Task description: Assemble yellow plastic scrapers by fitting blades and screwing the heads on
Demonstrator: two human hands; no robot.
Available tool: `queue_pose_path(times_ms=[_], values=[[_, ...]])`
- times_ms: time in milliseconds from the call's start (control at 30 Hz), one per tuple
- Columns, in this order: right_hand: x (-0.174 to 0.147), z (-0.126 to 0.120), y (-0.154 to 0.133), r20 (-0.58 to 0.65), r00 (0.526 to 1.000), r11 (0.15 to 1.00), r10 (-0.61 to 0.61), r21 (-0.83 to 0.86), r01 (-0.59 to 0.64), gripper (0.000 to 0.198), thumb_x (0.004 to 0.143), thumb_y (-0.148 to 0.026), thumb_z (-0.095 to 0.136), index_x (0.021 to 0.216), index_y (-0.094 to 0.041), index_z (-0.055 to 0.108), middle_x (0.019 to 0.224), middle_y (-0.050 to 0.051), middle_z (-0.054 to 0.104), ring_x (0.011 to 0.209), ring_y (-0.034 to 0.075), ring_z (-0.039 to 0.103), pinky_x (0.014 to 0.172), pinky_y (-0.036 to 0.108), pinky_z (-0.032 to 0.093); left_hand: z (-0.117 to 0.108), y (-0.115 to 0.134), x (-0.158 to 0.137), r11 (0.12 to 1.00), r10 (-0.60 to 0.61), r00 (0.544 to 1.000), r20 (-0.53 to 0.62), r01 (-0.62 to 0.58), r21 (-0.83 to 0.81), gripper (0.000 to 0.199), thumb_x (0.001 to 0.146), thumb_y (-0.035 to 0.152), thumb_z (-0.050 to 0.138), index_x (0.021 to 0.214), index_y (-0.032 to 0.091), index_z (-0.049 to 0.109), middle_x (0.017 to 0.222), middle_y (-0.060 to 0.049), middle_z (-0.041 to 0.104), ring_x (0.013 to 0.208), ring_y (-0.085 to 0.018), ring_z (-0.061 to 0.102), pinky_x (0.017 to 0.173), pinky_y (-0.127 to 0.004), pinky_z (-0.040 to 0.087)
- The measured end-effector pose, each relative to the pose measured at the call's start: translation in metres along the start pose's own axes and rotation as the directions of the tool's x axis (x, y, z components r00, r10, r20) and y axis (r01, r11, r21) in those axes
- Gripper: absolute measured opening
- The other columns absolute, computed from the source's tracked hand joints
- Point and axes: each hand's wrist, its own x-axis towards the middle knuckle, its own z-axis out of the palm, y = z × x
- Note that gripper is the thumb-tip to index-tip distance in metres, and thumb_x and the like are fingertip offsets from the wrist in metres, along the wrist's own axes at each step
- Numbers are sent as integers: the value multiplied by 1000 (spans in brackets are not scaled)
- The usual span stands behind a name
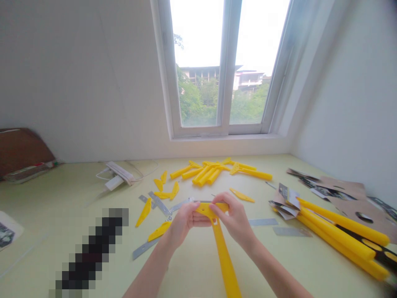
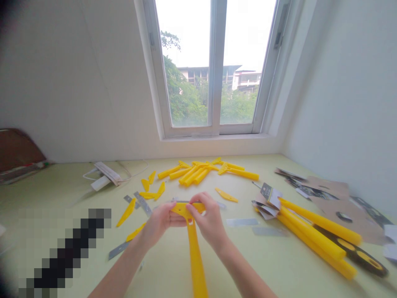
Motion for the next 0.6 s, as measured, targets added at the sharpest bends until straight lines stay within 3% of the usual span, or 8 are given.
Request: queue_pose_path(times_ms=[133,400,500,600], values=[[0,0,0,-1,1000,1000,-9,3,9,11,77,-30,54,73,-20,56,74,2,57,74,18,54,69,29,41,5,0,-1,993,49,998,-34,-45,106,32,75,22,50,100,6,62,87,-15,68,83,-27,64,78,-43,46],[2,-1,5,-5,999,999,34,43,-34,11,75,-31,56,73,-20,58,73,2,60,74,18,56,70,29,43,5,-1,2,990,61,997,-51,-54,128,33,74,24,49,99,6,61,89,-16,68,82,-27,63,79,-43,45],[4,-1,7,17,995,986,95,138,-96,13,75,-31,55,74,-19,58,75,2,60,75,18,57,70,30,45,5,-1,2,990,62,996,-58,-54,127,34,74,25,49,99,6,62,91,-16,68,83,-27,63,79,-42,45],[6,-3,6,65,977,916,203,339,-213,19,71,-33,58,84,-19,57,85,3,61,75,18,59,66,29,49,3,0,2,991,78,993,-92,-67,119,34,73,26,51,99,7,62,90,-16,68,82,-26,64,78,-41,46]])
